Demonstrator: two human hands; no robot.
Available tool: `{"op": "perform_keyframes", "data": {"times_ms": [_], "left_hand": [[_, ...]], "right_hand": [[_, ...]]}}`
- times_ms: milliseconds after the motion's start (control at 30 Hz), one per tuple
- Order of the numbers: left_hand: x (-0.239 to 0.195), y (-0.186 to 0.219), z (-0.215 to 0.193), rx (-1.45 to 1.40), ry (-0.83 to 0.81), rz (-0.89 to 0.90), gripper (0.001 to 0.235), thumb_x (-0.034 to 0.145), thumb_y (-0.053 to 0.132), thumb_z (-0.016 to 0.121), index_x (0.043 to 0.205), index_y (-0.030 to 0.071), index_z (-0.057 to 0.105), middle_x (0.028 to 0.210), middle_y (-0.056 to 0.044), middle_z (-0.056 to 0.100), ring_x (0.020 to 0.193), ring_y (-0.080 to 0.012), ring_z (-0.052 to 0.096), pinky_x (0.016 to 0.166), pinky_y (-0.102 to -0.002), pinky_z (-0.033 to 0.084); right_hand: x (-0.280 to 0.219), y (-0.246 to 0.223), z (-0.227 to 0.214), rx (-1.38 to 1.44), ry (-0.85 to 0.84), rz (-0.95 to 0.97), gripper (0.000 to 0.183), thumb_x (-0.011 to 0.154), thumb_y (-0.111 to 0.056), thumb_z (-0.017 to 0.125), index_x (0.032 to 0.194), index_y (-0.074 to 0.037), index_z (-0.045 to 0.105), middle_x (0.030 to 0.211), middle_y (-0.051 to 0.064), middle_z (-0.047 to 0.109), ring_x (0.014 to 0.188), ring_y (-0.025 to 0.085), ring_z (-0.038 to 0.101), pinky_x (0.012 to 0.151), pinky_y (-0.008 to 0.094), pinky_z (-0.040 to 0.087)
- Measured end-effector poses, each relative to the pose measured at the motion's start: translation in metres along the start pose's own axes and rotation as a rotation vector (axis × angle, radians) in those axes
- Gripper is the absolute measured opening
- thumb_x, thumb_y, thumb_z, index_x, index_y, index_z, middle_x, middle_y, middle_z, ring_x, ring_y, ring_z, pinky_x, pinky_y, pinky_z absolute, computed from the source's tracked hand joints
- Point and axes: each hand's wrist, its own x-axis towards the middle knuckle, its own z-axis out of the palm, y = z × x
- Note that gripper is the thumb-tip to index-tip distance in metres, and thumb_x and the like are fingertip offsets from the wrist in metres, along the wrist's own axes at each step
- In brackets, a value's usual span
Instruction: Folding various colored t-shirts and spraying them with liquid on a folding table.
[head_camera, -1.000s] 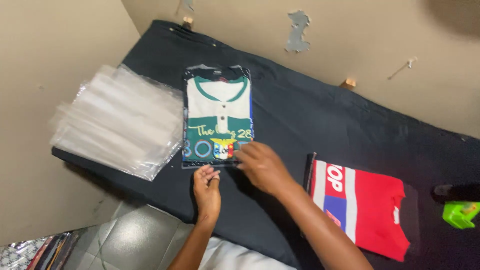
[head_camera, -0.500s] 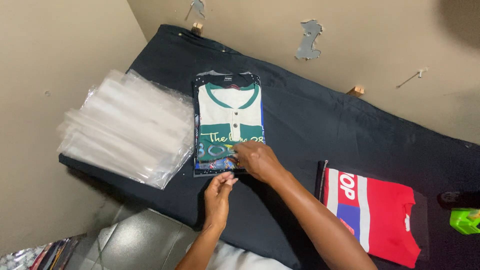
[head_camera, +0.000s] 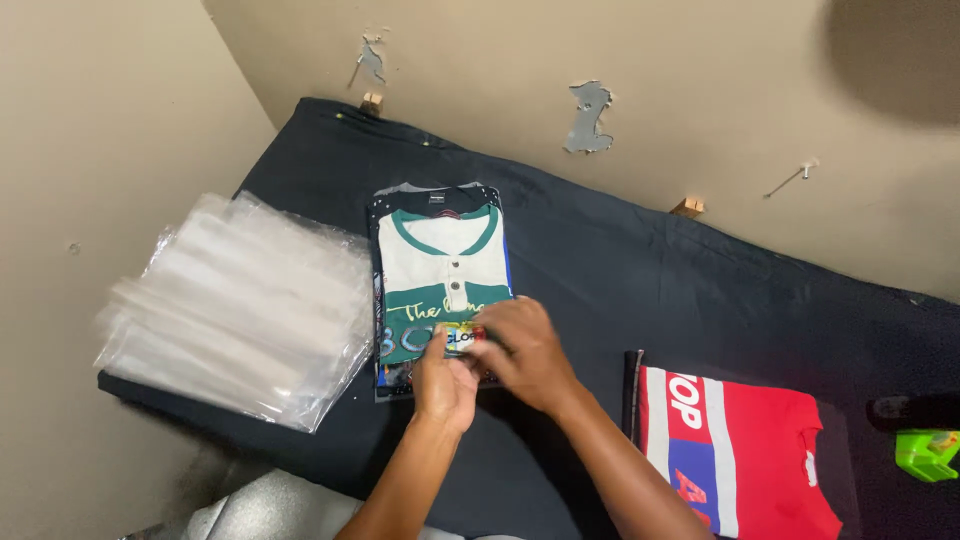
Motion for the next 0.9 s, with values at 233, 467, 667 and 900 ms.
{"op": "perform_keyframes", "data": {"times_ms": [233,467,667,900], "left_hand": [[-0.032,0.058,0.074,0.041,0.067,-0.048,0.042,0.099,0.029,0.052,0.134,0.006,0.052,0.132,-0.016,0.063,0.116,-0.036,0.064,0.102,-0.057,0.05],[-0.061,0.092,0.103,0.114,-0.079,-0.052,0.045,0.098,0.025,0.053,0.137,0.004,0.049,0.133,-0.017,0.064,0.117,-0.038,0.065,0.103,-0.058,0.05],[-0.105,0.095,0.082,0.367,-0.039,-0.11,0.044,0.1,0.022,0.051,0.136,-0.003,0.051,0.128,-0.021,0.065,0.108,-0.0399,0.067,0.093,-0.06,0.052],[-0.095,0.038,0.049,0.375,-0.151,-0.101,0.038,0.097,0.008,0.053,0.132,-0.006,0.05,0.128,-0.019,0.064,0.118,-0.0324,0.065,0.098,-0.055,0.053]], "right_hand": [[-0.033,0.072,0.038,1.07,0.287,1.116,0.029,0.094,-0.012,0.06,0.118,0.002,0.067,0.108,0.021,0.072,0.092,0.029,0.068,0.085,0.043,0.058],[-0.026,0.088,0.118,1.826,0.066,1.168,0.044,0.097,-0.028,0.04,0.131,-0.004,0.054,0.125,0.02,0.064,0.108,0.032,0.068,0.092,0.044,0.059],[-0.103,0.115,0.105,2.064,0.29,0.839,0.053,0.103,-0.04,0.038,0.143,-0.006,0.048,0.141,0.018,0.056,0.123,0.033,0.06,0.105,0.046,0.05],[-0.155,0.148,0.033,2.192,0.486,0.309,0.066,0.111,-0.054,0.036,0.158,-0.009,0.043,0.159,0.017,0.047,0.141,0.034,0.049,0.121,0.048,0.04]]}}
